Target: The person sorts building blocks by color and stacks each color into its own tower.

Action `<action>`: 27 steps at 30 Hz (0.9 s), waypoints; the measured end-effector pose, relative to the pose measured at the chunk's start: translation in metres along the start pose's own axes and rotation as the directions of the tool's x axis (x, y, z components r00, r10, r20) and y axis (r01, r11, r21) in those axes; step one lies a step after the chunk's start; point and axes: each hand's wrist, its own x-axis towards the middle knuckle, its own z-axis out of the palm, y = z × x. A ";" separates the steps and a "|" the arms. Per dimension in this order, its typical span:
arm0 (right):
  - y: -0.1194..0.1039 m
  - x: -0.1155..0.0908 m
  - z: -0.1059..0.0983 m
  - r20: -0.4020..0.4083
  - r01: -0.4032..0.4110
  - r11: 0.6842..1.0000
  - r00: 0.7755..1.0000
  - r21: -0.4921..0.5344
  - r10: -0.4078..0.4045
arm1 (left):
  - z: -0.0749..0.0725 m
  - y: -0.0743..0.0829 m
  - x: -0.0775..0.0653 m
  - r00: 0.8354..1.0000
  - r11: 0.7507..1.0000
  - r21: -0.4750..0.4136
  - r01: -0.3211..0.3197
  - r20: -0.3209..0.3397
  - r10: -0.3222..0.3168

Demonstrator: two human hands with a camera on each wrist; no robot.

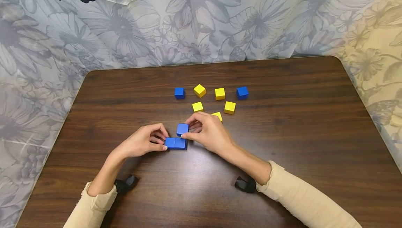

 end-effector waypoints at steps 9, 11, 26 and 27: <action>-0.005 0.005 0.010 0.003 0.002 0.997 1.000 -0.083 -0.002 | 0.001 0.000 -0.002 1.000 1.000 0.031 0.000 -0.005 0.000; -0.005 0.006 0.013 0.010 0.005 0.996 1.000 -0.084 -0.005 | 0.001 0.000 -0.002 1.000 1.000 0.027 0.007 -0.007 -0.007; -0.005 0.008 0.028 0.044 0.040 0.993 0.998 -0.112 -0.035 | 0.000 -0.003 -0.001 1.000 1.000 0.000 -0.022 0.013 0.022; -0.005 0.008 0.028 0.043 0.045 0.993 0.998 -0.110 -0.041 | 0.000 -0.003 -0.001 1.000 1.000 -0.002 -0.023 0.012 0.023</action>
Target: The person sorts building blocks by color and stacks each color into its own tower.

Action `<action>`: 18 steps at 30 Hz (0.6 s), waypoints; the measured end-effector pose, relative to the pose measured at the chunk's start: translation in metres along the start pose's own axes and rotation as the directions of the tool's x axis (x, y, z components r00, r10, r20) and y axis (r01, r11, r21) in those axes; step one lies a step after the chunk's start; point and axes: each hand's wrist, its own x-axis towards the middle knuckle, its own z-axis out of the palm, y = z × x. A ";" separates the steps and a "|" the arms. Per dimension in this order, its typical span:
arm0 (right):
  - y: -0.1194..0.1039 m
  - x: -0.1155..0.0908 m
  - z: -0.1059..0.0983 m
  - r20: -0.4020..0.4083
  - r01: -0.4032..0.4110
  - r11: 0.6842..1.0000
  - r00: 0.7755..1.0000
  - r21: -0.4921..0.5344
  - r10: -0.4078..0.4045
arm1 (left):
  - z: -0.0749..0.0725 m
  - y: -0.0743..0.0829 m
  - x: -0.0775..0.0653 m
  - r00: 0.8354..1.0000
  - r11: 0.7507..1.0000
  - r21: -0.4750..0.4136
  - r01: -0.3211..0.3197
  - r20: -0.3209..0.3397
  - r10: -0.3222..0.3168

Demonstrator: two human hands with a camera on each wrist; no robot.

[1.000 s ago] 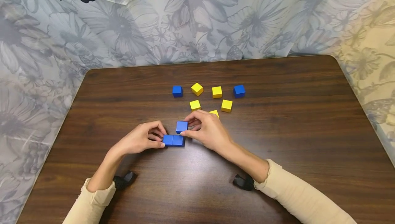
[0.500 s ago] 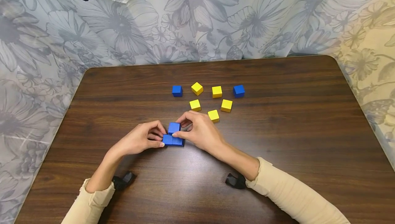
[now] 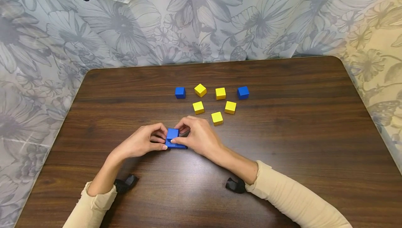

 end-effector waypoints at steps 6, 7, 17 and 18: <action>0.000 0.000 0.004 0.003 0.023 1.000 1.000 -0.004 -0.023 | 0.000 -0.001 0.000 1.000 1.000 -0.008 0.006 0.002 -0.006; -0.001 0.000 0.005 0.005 0.024 1.000 1.000 -0.007 -0.024 | 0.000 -0.001 0.000 1.000 1.000 -0.007 0.008 0.003 -0.008; -0.001 0.001 0.008 0.009 0.029 0.999 1.000 -0.030 -0.029 | 0.000 -0.001 -0.002 1.000 1.000 0.016 0.007 -0.017 -0.007; -0.001 0.001 0.009 0.011 0.033 0.999 0.999 -0.030 -0.033 | 0.000 -0.001 -0.002 1.000 1.000 0.018 0.008 -0.018 -0.008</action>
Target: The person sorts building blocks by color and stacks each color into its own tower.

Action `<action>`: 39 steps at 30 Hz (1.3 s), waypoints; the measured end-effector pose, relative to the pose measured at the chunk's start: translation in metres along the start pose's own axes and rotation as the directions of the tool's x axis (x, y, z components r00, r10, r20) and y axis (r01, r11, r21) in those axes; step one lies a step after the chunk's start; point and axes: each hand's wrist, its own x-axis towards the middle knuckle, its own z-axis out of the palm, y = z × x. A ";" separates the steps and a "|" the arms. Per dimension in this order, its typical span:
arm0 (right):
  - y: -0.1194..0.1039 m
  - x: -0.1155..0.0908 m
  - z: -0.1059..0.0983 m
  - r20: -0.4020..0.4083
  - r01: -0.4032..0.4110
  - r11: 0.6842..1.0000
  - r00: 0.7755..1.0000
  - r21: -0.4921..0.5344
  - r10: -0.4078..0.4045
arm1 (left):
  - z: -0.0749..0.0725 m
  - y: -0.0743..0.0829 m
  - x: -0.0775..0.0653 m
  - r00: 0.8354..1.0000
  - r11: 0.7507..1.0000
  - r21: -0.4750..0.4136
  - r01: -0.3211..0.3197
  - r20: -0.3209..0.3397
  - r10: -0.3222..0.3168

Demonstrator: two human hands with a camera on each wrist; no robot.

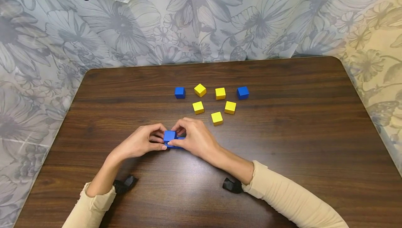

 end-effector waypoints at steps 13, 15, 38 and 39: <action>0.001 -0.002 0.003 0.015 0.037 0.999 0.999 -0.039 -0.036 | 0.001 0.001 -0.001 1.000 1.000 0.018 -0.008 -0.018 0.008; 0.001 -0.002 0.003 0.016 0.039 0.998 0.999 -0.039 -0.038 | 0.001 0.001 -0.001 1.000 1.000 0.029 -0.005 -0.024 0.005; 0.000 -0.002 0.003 0.042 0.049 0.996 0.998 -0.080 -0.046 | 0.004 0.002 -0.001 0.999 0.999 0.049 -0.009 -0.041 0.011; 0.001 -0.002 0.004 0.043 0.052 0.995 0.998 -0.079 -0.049 | 0.004 0.002 -0.001 0.999 0.998 0.055 -0.006 -0.044 0.009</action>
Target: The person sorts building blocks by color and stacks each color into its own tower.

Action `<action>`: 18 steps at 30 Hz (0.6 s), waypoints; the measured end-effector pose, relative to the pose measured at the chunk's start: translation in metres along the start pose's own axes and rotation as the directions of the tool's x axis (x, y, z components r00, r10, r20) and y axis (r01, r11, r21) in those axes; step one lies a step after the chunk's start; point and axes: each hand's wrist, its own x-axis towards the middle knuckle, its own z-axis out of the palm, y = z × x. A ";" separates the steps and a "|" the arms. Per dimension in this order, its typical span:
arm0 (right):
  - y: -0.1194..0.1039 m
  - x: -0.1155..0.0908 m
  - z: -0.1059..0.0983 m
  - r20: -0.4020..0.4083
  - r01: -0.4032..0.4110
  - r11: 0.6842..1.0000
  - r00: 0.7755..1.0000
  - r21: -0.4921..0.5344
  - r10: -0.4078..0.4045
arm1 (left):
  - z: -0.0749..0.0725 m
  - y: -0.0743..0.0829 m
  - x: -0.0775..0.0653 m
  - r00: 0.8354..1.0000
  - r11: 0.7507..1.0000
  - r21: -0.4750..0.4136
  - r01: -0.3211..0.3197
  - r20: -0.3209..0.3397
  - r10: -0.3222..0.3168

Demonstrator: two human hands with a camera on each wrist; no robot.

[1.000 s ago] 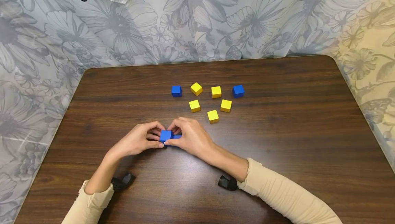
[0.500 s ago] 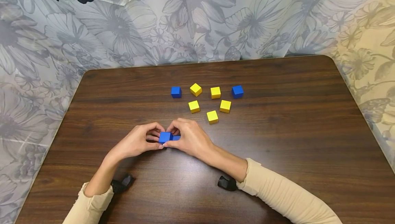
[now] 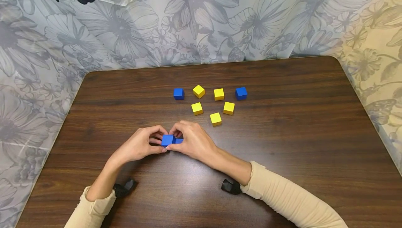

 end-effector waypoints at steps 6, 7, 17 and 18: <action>0.001 0.000 0.000 -0.006 0.011 1.000 1.000 -0.008 -0.011 | 0.001 0.000 0.000 1.000 1.000 0.011 -0.013 -0.014 0.013; 0.001 0.000 0.000 -0.006 0.010 1.000 1.000 -0.009 -0.010 | 0.001 0.000 0.000 1.000 1.000 0.010 -0.015 -0.016 0.015; 0.002 0.002 -0.008 0.014 0.007 0.999 1.000 0.036 -0.008 | 0.001 0.001 0.000 1.000 1.000 0.012 -0.013 -0.009 0.013; 0.003 0.002 -0.010 0.010 0.008 0.999 1.000 0.041 -0.009 | 0.001 0.001 0.000 1.000 1.000 0.008 -0.012 -0.008 0.012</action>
